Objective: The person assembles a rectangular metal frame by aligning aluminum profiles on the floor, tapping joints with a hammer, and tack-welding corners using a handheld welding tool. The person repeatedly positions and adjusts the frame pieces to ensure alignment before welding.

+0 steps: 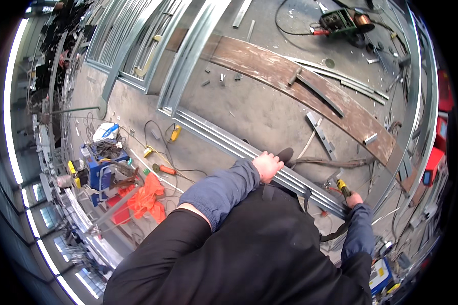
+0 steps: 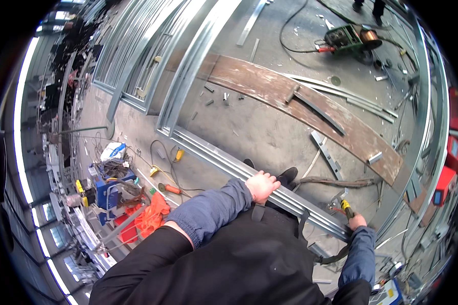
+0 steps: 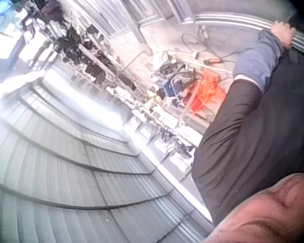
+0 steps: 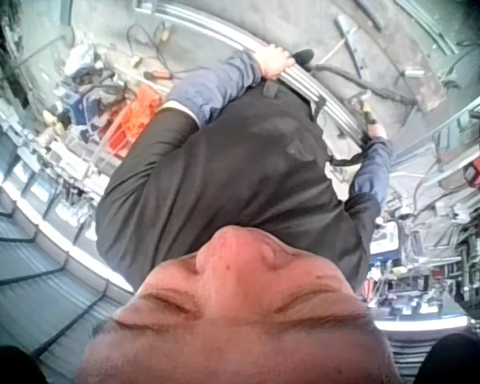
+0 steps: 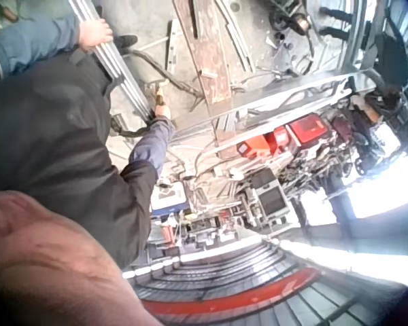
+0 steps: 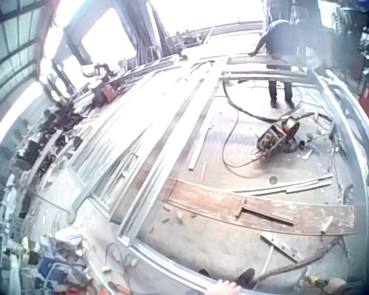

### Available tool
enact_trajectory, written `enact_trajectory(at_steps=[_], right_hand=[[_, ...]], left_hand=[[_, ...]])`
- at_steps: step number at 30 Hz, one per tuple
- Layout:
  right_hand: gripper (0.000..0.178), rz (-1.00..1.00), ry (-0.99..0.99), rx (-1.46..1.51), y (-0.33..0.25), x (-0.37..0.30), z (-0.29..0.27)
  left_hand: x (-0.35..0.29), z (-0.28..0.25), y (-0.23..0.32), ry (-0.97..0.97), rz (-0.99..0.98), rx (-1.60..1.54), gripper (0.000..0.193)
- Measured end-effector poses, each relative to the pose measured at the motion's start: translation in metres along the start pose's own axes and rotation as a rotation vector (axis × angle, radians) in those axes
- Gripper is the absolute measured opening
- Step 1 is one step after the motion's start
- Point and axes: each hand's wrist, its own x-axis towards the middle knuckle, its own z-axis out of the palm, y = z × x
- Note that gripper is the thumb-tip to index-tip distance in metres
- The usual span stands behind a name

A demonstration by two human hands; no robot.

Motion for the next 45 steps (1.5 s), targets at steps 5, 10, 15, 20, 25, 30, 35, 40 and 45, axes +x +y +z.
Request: enact_trajectory(at_steps=[5,10,15,20,25,30,35,40,45], right_hand=[[0.043,0.04,0.057,-0.043,-0.005,-0.001,-0.008],[0.044,0.037,0.12,-0.047,0.01,0.01,-0.005],[0.047,0.09,0.131,-0.018,0.009,0.006,-0.003],[0.049,0.09,0.145,-0.004,0.037,0.016,0.019],[0.049,0.184,0.141,0.032,0.014,0.017,0.007],[0.038,0.211,0.147,0.024,-0.001,0.012,0.009],[0.056,0.197,0.059,0.058,-0.022,0.001,-0.021],[0.064,0.162,0.017,0.027,-0.024,0.014,-0.023],[0.057,0.197,0.055,0.063,-0.031,0.027,-0.016]], left_hand=[[-0.002,-0.003,-0.002,-0.042,0.001,-0.021,0.052],[-0.006,-0.004,-0.005,-0.024,0.039,-0.043,0.051],[-0.005,0.005,-0.009,0.045,0.032,-0.034,0.044],[-0.004,0.002,-0.009,0.023,0.053,-0.042,0.041],[0.002,0.006,-0.008,0.047,0.057,-0.067,0.05],[0.0,-0.001,-0.007,0.069,0.049,-0.055,0.055],[0.003,0.002,-0.005,0.062,0.047,-0.021,0.053],[0.004,-0.002,-0.006,0.022,0.047,-0.013,0.055],[0.003,-0.001,-0.007,0.042,0.052,-0.028,0.059]])
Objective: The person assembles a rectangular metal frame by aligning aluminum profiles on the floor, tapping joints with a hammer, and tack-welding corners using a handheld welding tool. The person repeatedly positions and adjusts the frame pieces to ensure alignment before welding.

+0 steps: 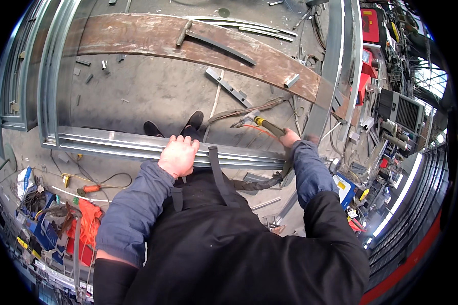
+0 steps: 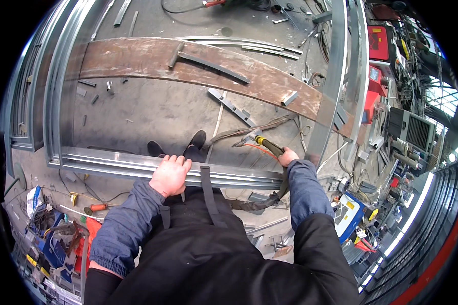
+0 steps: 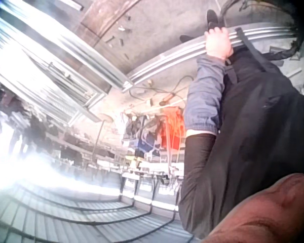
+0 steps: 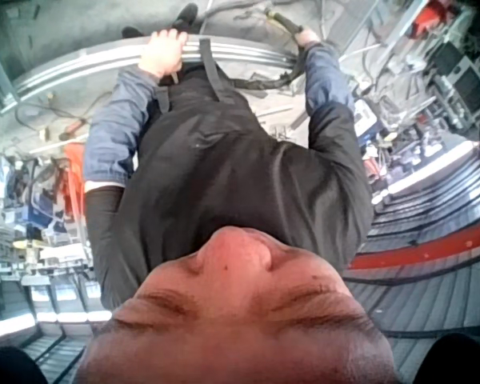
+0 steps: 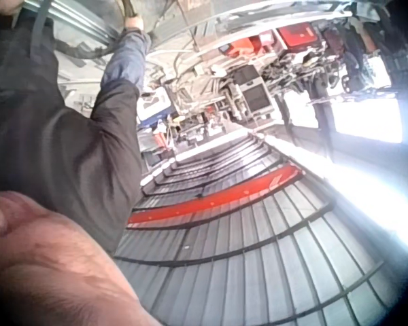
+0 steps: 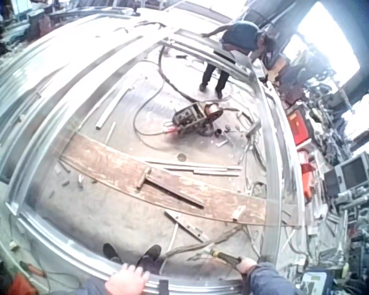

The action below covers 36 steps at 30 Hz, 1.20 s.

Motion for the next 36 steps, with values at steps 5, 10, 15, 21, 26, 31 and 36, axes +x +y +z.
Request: enact_trajectory(at_steps=[5,10,15,21,26,31,36], right_hand=[[0.064,-0.074,-0.067,-0.037,-0.012,-0.012,-0.017],[0.066,-0.04,-0.041,-0.044,-0.018,-0.006,-0.014],[0.051,-0.335,0.042,0.018,-0.099,-0.028,-0.035],[0.044,-0.836,-0.367,0.676,-0.335,-0.055,-0.057],[0.054,-0.794,-0.616,0.742,-0.515,-0.089,-0.047],[0.061,-0.797,-0.546,0.694,-0.614,-0.087,-0.05],[0.077,-0.894,-0.231,0.697,-0.668,-0.082,0.035]], left_hand=[[-0.001,-0.004,0.0,-0.034,-0.018,-0.015,0.063],[0.004,-0.002,0.002,-0.047,-0.015,-0.046,0.068],[-0.003,0.009,-0.003,0.023,-0.003,-0.071,0.041],[-0.011,-0.008,-0.003,-0.004,-0.017,-0.008,0.048],[-0.009,0.009,-0.002,0.0,-0.031,0.031,0.052],[-0.009,0.014,-0.002,0.027,-0.022,0.054,0.051],[-0.002,0.037,-0.008,0.361,0.126,-0.251,0.045]])
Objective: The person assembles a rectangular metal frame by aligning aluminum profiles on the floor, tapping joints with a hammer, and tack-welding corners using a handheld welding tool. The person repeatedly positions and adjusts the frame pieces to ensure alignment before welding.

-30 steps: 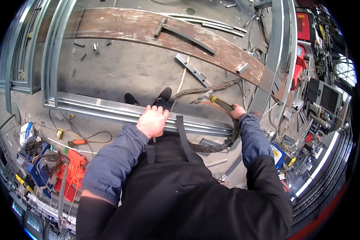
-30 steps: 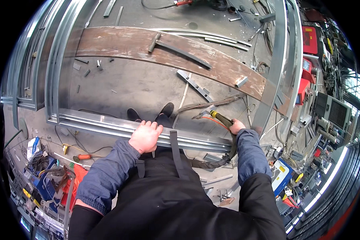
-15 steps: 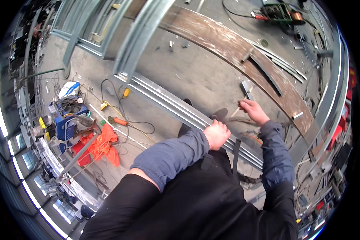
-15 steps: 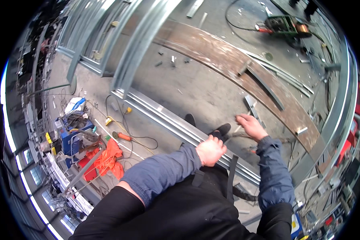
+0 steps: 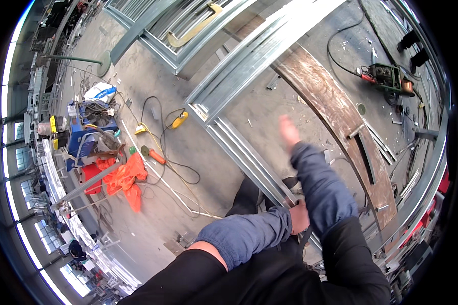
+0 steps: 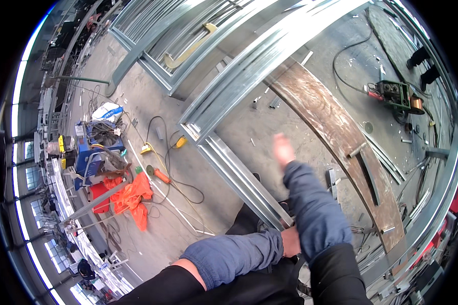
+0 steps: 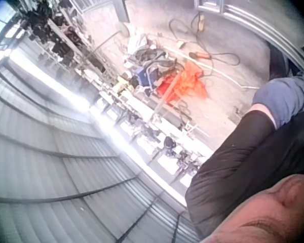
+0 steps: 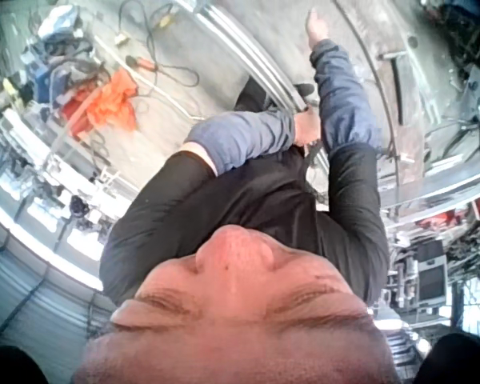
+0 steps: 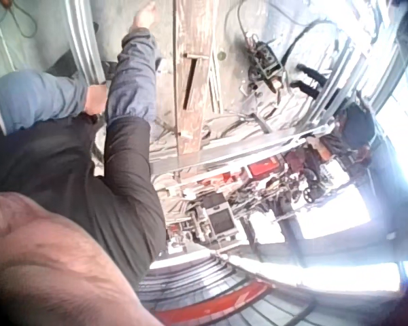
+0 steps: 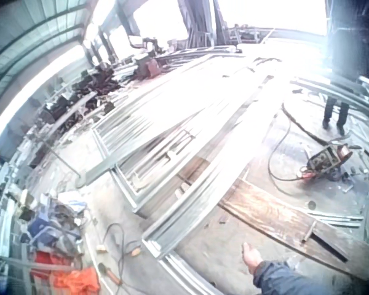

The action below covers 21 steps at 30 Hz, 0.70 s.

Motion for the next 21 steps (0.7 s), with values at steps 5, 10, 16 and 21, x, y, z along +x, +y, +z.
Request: enact_trajectory(at_steps=[5,10,16,21], right_hand=[[0.088,0.098,-0.248,-0.277,-0.005,-0.054,0.086],[0.085,0.121,-0.258,-0.118,0.0,-0.06,0.035],[0.086,-0.005,-0.47,-0.156,-0.028,-0.135,-0.002],[0.097,0.07,-0.544,-0.339,-0.046,-0.188,0.005]], left_hand=[[-0.007,0.093,-0.014,0.307,-0.055,-0.258,0.047],[-0.006,-0.016,0.0,-0.386,-0.119,-0.134,0.048],[-0.004,-0.011,0.003,-0.188,-0.313,-0.331,0.051],[-0.018,0.074,-0.016,-0.022,-0.189,-0.479,0.054]])
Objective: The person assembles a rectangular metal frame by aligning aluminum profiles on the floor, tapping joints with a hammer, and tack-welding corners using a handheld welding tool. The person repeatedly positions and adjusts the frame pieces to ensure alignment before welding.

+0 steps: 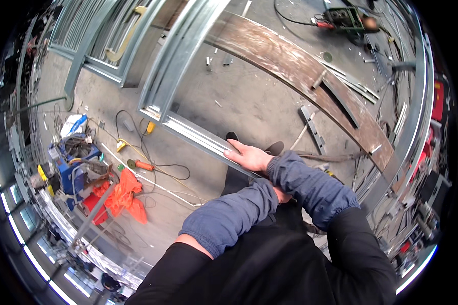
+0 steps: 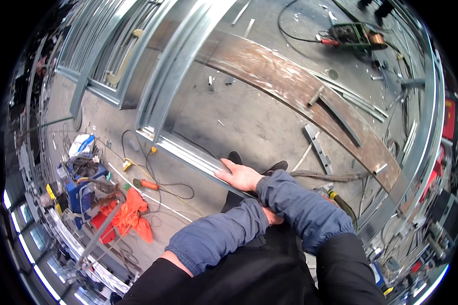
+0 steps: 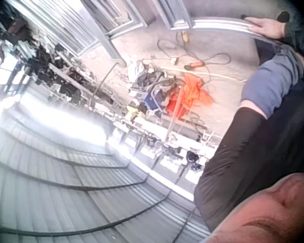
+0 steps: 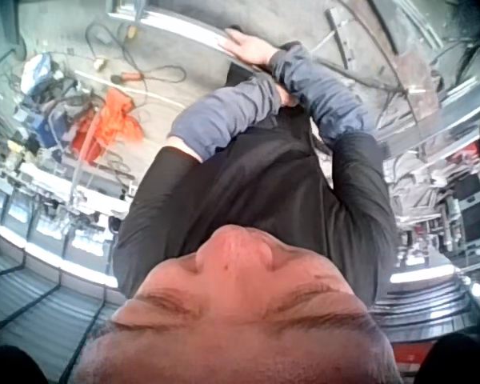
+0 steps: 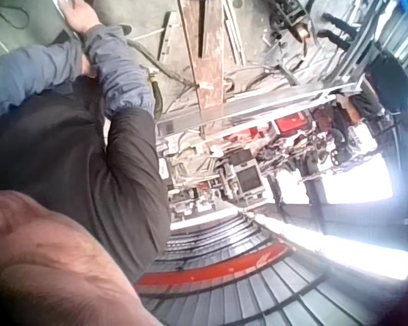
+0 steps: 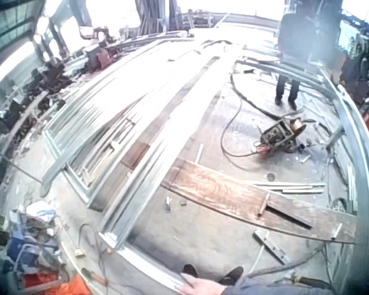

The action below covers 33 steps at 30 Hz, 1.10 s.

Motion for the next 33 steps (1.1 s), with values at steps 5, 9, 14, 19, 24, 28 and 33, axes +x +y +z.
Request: enact_trajectory(at_steps=[5,9,14,19,24,28,33], right_hand=[[0.098,0.005,0.002,0.001,0.005,0.003,-0.003],[0.094,-0.02,0.04,-0.019,0.006,0.001,-0.002],[0.091,-0.078,0.101,-0.033,0.012,0.002,0.005],[0.095,-0.085,0.082,-0.018,0.015,0.003,0.006],[0.085,-0.145,0.08,-0.067,0.021,-0.02,-0.003],[0.062,-0.203,0.496,0.134,0.082,-0.099,-0.028],[0.06,0.023,0.543,-0.178,0.179,-0.244,-0.012]], left_hand=[[0.003,-0.015,0.012,-0.16,-0.028,0.098,0.053],[0.004,-0.016,0.017,-0.231,-0.039,0.158,0.051],[0.008,-0.019,0.026,-0.315,-0.05,0.257,0.05],[0.019,-0.022,0.031,-0.412,-0.068,0.38,0.049],[0.023,-0.032,0.038,-0.492,-0.102,0.516,0.047],[0.034,-0.045,0.027,-0.594,-0.079,0.645,0.046],[0.024,-0.074,0.069,-0.488,-0.135,0.616,0.039]])
